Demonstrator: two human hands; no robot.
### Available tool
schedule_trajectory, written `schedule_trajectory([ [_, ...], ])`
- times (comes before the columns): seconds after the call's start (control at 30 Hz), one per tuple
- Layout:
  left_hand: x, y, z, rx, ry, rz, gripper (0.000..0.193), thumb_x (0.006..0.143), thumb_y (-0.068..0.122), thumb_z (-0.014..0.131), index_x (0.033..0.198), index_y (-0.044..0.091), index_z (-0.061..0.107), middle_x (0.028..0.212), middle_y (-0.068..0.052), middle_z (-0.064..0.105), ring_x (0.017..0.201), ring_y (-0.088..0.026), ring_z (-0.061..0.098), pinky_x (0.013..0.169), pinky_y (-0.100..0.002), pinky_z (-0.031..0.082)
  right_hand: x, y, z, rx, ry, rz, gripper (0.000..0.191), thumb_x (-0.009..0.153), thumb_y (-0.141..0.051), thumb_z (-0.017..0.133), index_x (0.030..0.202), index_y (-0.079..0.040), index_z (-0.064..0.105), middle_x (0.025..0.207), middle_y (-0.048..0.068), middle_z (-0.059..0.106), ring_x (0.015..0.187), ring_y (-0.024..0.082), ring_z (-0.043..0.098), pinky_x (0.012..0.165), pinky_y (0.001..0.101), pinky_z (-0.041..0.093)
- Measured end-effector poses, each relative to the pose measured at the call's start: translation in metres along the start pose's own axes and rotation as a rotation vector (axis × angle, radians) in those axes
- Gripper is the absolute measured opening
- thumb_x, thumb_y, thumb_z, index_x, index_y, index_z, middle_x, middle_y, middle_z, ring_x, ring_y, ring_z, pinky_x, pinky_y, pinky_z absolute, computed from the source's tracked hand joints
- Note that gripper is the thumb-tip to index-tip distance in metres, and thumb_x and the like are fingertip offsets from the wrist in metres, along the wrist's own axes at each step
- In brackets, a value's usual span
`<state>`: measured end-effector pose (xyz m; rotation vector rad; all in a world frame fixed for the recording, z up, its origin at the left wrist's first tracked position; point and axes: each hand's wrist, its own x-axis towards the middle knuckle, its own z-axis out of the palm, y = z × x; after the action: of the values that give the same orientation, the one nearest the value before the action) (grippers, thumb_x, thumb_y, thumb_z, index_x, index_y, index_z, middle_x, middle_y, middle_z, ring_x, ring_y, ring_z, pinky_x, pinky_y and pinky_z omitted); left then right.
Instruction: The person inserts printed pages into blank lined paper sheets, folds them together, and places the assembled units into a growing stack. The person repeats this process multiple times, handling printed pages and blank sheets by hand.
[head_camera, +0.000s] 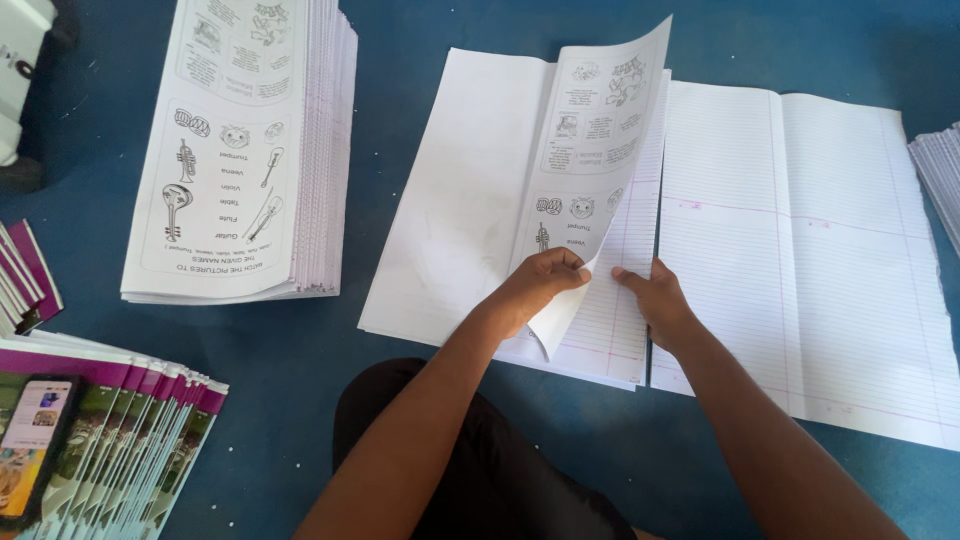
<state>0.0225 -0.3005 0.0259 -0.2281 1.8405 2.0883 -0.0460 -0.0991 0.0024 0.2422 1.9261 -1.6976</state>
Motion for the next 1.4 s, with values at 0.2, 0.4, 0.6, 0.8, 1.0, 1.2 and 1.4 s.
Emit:
schedule_trajectory([
  [0.2,-0.005,0.006,0.006,0.024,0.015,-0.083,0.052,0.086,0.055,0.065,0.115,0.011,0.067,0.119,-0.011,0.068,0.119,-0.023,0.058,0.101,-0.043,0.041,0.002,0.0,-0.002,0.04,0.029,0.131,0.071,0.1,-0.057,0.036,0.149,-0.006,0.041,0.141,0.018,0.056,0.126,0.029,0.058,0.103,0.0446,0.05],
  [0.4,0.008,-0.014,-0.007,0.038,0.125,-0.008,0.051,0.085,0.047,0.069,0.118,0.007,0.07,0.118,-0.01,0.071,0.115,-0.024,0.061,0.097,-0.043,0.045,0.001,-0.004,-0.004,0.097,-0.091,0.079,0.09,0.094,-0.072,0.029,0.156,-0.006,0.033,0.151,0.02,0.049,0.135,0.031,0.052,0.108,0.0454,0.047],
  [0.6,0.02,-0.04,-0.03,0.448,0.739,0.139,0.034,0.087,0.02,0.063,0.116,0.003,0.07,0.11,-0.014,0.075,0.105,-0.027,0.072,0.094,-0.038,0.054,-0.005,-0.009,-0.002,0.035,-0.067,0.071,0.073,0.094,-0.045,0.056,0.148,0.001,0.038,0.136,0.025,0.058,0.124,0.032,0.063,0.1,0.0453,0.056],
  [0.8,0.02,-0.041,-0.037,0.477,0.738,0.023,0.042,0.087,0.016,0.062,0.125,-0.001,0.065,0.113,-0.019,0.075,0.107,-0.03,0.071,0.095,-0.038,0.053,-0.004,-0.008,-0.002,0.034,-0.016,0.101,0.053,0.094,-0.028,0.063,0.137,0.001,0.051,0.122,0.021,0.068,0.108,0.03,0.071,0.088,0.0441,0.061],
  [1.0,0.015,-0.033,-0.044,0.223,0.734,-0.092,0.042,0.086,0.015,0.068,0.124,-0.002,0.066,0.116,-0.018,0.072,0.105,-0.028,0.072,0.089,-0.036,0.057,-0.002,-0.014,-0.005,0.049,-0.023,0.092,0.051,0.095,-0.027,0.062,0.137,0.0,0.051,0.123,0.02,0.068,0.109,0.029,0.071,0.091,0.043,0.061],
  [1.2,0.017,-0.034,-0.044,-0.172,0.473,-0.142,0.035,0.091,0.012,0.066,0.114,-0.014,0.068,0.106,-0.027,0.074,0.096,-0.036,0.071,0.081,-0.044,0.057,-0.008,-0.022,-0.001,0.059,-0.032,0.103,0.052,0.096,-0.028,0.059,0.139,0.0,0.05,0.123,0.019,0.068,0.109,0.028,0.071,0.092,0.0435,0.061],
  [1.4,0.014,-0.03,-0.048,-0.502,0.239,-0.186,0.044,0.093,0.015,0.065,0.125,-0.014,0.058,0.12,-0.028,0.068,0.108,-0.034,0.07,0.092,-0.044,0.059,-0.015,-0.033,0.005,0.005,0.014,0.054,0.057,0.095,-0.033,0.058,0.141,0.001,0.049,0.121,0.021,0.068,0.105,0.029,0.071,0.089,0.0429,0.062],
])
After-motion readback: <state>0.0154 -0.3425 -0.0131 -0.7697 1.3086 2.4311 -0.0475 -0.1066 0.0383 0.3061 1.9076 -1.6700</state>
